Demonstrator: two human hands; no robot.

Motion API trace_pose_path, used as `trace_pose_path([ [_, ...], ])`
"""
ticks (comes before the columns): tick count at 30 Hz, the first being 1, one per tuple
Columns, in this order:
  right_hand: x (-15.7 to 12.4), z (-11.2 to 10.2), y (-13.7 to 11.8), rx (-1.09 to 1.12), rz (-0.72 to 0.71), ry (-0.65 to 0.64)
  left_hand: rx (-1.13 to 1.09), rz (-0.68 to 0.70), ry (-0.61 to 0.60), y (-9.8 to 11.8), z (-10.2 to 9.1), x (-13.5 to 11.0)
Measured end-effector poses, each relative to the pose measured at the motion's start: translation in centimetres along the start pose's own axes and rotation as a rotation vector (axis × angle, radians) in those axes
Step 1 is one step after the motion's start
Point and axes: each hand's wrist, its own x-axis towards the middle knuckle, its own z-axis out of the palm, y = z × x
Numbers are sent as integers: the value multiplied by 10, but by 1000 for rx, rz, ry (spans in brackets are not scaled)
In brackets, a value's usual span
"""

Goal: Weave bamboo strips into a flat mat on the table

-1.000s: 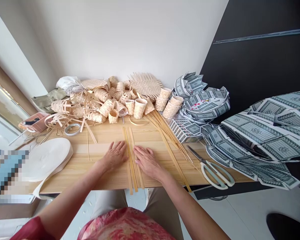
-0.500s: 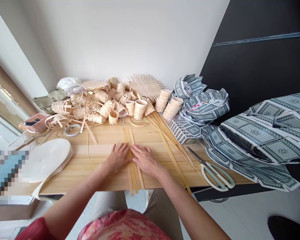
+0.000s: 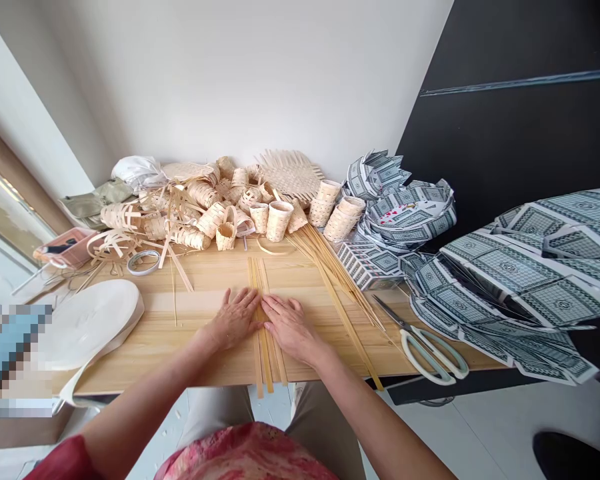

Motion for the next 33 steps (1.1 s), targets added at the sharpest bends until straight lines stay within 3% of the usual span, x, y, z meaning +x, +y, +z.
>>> trace_pose_path([
  [11,-2,2,-6,-26,16,23,-6,-20,-25,0,-3,-2],
  [33,5,8,10,1,-117,70,-8,34,40,0,-4,-5],
])
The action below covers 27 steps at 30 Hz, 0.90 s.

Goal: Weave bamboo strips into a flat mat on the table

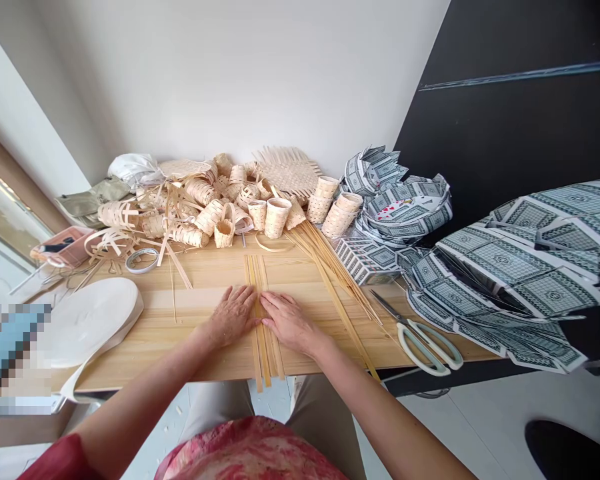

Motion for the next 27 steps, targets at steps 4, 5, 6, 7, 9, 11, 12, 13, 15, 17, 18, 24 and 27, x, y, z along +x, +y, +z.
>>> trace_pose_path([
  [4,1,0,1,22,5,-6,2,5,-5,0,-3,0],
  [5,2,-1,2,31,12,-10,1,7,-10,0,-5,1],
  [6,3,-1,2,41,19,-14,1,10,-16,0,-6,1],
  [7,4,-3,3,51,27,-19,1,13,-22,0,-8,1],
  [9,6,-6,3,74,42,-29,2,19,-31,-1,-10,2],
  [11,8,-9,3,95,58,-37,1,19,-33,-1,-10,2],
  [12,9,-11,3,105,68,-38,2,19,-33,-1,-10,2],
  [13,10,-12,2,114,77,-38,2,19,-31,-1,-9,2],
  [15,11,-13,2,131,95,-36,3,19,-25,-2,-7,3],
  [17,12,-14,2,147,108,-34,4,21,-17,-2,-7,3],
  [18,13,-13,2,155,112,-33,3,23,-15,-2,-7,4],
  [24,13,-10,4,201,127,-12,-10,82,-18,-4,-14,7],
  [27,10,-13,8,221,137,15,-22,102,-12,-4,-16,8],
])
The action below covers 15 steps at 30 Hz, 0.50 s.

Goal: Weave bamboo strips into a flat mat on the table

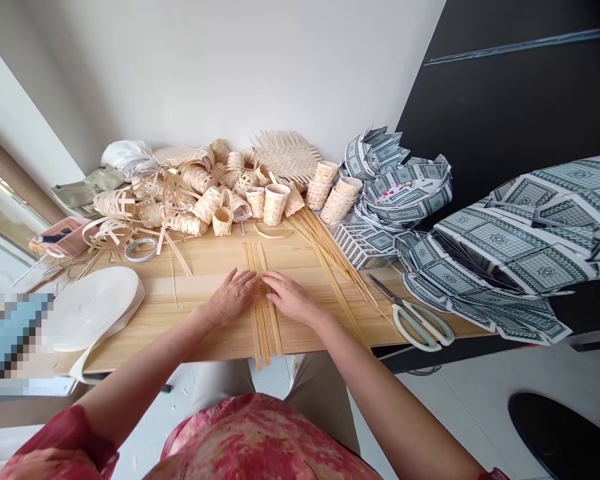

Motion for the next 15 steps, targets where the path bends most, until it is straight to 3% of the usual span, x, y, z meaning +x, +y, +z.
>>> trace_pose_path([
  [9,-12,-16,6,-10,18,17,-108,123,-125,3,1,-1],
  [15,-31,-22,3,-67,88,18,-110,129,-115,6,8,0],
])
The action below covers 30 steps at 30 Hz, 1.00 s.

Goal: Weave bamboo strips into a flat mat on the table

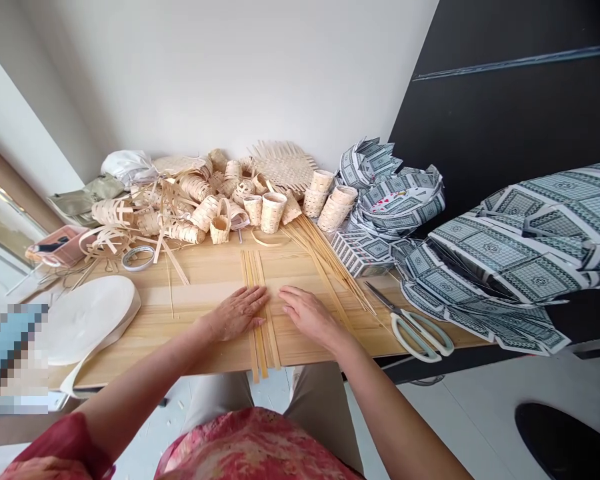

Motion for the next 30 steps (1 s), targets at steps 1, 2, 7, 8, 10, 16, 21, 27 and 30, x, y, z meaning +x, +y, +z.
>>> trace_pose_path([
  [1,-4,-3,2,-22,39,6,2,2,7,1,1,0],
  [2,-7,-6,5,-48,88,14,3,4,18,1,2,0],
  [7,-30,-23,24,-186,406,86,4,2,32,5,2,-1],
  [8,-34,-25,27,-209,463,100,1,0,21,6,0,-2],
  [10,-41,-28,33,-244,558,110,-6,2,4,9,-3,-4],
  [16,-46,-24,43,-265,690,86,-7,21,5,10,-5,-7],
  [21,-41,-21,48,-267,748,106,0,35,77,3,-2,-4],
  [27,-41,-20,48,-197,768,153,-6,37,124,2,-17,10],
  [30,-42,-23,48,-123,779,190,-82,13,146,4,-25,16],
])
